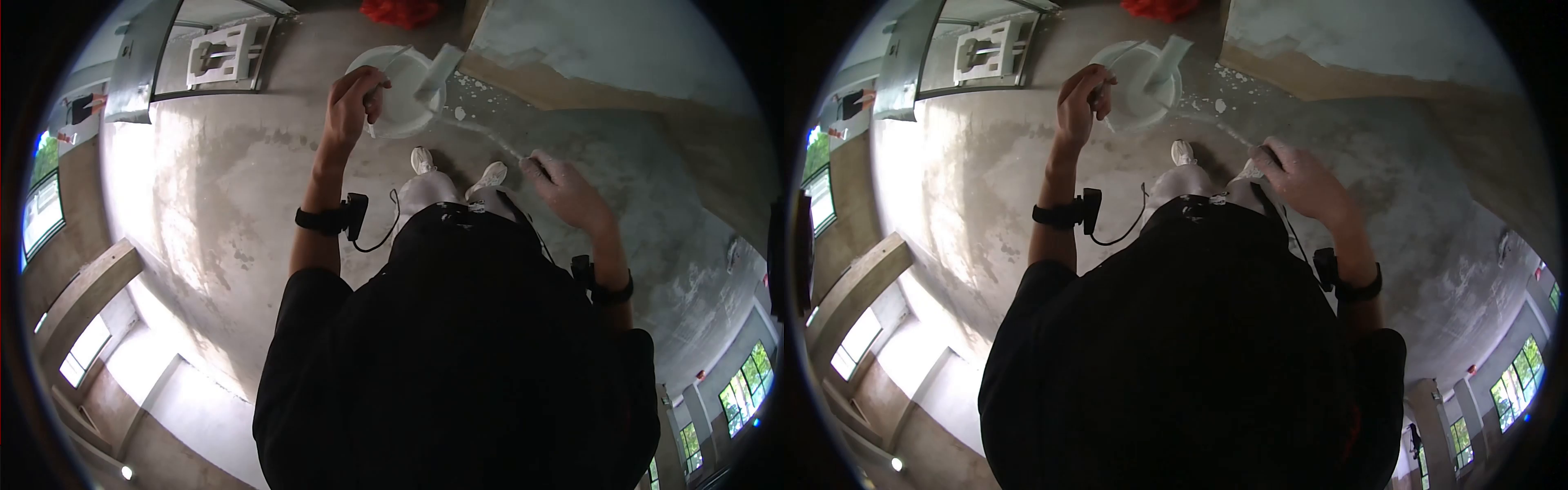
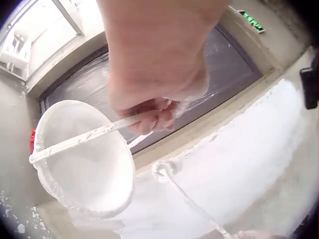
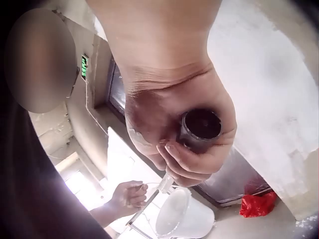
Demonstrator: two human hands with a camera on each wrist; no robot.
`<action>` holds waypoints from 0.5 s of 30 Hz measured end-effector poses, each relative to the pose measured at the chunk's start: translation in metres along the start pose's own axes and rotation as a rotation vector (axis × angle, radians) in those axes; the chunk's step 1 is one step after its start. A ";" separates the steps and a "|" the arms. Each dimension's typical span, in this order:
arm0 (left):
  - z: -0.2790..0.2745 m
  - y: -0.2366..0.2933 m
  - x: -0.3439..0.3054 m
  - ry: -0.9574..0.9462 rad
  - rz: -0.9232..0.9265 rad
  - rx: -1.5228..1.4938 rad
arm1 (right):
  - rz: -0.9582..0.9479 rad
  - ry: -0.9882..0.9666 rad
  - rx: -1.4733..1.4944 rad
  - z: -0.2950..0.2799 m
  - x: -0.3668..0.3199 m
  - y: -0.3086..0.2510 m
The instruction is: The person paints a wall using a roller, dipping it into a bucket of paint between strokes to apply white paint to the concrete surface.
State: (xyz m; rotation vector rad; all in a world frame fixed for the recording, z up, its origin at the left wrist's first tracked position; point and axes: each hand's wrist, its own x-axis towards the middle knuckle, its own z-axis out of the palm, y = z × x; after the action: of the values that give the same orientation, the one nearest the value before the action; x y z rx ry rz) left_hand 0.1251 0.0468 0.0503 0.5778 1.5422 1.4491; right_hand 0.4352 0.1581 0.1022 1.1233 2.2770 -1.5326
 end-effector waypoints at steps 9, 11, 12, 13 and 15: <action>0.030 0.027 -0.001 -0.375 -0.008 -0.117 | 0.164 -0.077 -0.247 0.033 0.001 -0.021; 0.040 0.028 0.000 -0.428 -0.082 -0.122 | 0.218 -0.072 -0.222 0.036 0.005 -0.024; 0.043 0.029 0.002 -0.446 -0.089 -0.123 | 0.238 -0.056 -0.208 0.037 0.006 -0.029; 0.046 0.029 0.002 -0.440 -0.141 -0.100 | 0.257 -0.041 -0.193 0.038 0.005 -0.030; 0.049 0.027 0.002 -0.450 -0.200 -0.068 | 0.201 0.017 -0.257 0.045 -0.001 -0.028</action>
State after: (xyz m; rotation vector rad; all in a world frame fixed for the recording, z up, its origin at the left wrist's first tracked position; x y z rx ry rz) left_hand 0.1588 0.0792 0.0801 0.6386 1.1550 1.1221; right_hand 0.4061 0.1145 0.1023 1.2482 2.2140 -1.1251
